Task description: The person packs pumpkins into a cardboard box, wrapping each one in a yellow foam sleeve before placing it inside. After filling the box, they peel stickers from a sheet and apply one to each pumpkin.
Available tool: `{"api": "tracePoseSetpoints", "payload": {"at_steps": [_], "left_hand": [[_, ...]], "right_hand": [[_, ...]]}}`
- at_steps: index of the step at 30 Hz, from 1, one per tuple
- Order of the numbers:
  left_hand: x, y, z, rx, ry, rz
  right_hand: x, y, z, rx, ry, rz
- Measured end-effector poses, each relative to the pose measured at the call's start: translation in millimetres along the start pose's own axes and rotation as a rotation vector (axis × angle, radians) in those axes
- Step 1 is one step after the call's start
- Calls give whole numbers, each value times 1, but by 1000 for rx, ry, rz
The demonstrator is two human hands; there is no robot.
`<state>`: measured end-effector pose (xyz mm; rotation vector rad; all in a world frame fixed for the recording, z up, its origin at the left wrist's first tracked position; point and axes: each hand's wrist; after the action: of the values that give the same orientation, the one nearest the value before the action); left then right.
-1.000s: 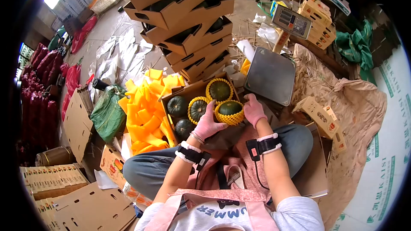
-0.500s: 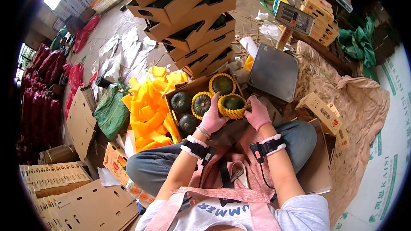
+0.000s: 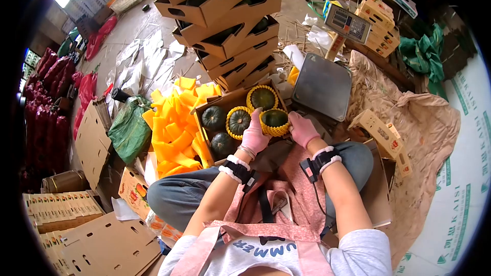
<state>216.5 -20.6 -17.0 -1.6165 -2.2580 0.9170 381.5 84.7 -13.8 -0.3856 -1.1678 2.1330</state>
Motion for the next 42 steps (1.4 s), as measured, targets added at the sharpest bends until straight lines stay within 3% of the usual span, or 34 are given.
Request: {"api": "tracePoseSetpoints", "payload": {"at_steps": [6, 9, 15, 19, 22, 25, 27, 28, 30, 33, 35, 40, 42], "left_hand": [[4, 9, -7, 104, -208, 82], [9, 31, 5, 211, -123, -110], [20, 27, -23, 347, -366, 145], [28, 22, -36, 350, -428, 148], [33, 17, -40, 392, -437, 218], [26, 10, -12, 339, -142, 203], [17, 5, -1, 268, -58, 218], [13, 7, 4, 232, 8, 148], [3, 8, 5, 257, 39, 84], [-15, 18, 14, 278, 94, -97], [-30, 15, 25, 243, 157, -81], [-60, -65, 24, 554, -179, -298], [-55, -73, 34, 638, -311, -156]], "right_hand": [[13, -3, 1, -90, 14, 119], [18, -6, 10, -131, 88, 172], [41, 0, 23, -422, 142, 412], [46, 9, 48, -667, 195, 463], [46, 10, 55, -650, 259, 473], [58, -4, 50, -598, 265, 643], [67, -9, 50, -533, 298, 732], [72, -15, 64, -555, 302, 719], [76, 2, 70, -419, 174, 244], [76, 41, 44, -247, -272, -51], [71, 60, 36, -440, -212, -44], [69, 66, 39, -539, -141, 37], [66, 70, 37, -536, -125, 37]]}}
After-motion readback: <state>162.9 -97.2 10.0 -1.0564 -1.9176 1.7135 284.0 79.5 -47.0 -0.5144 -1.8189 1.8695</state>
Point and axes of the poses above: each hand's wrist, its own x-axis towards the middle knuckle, its own y-axis out of the palm, z = x × y, and after that the axes turned 1 degree about x, right-handed
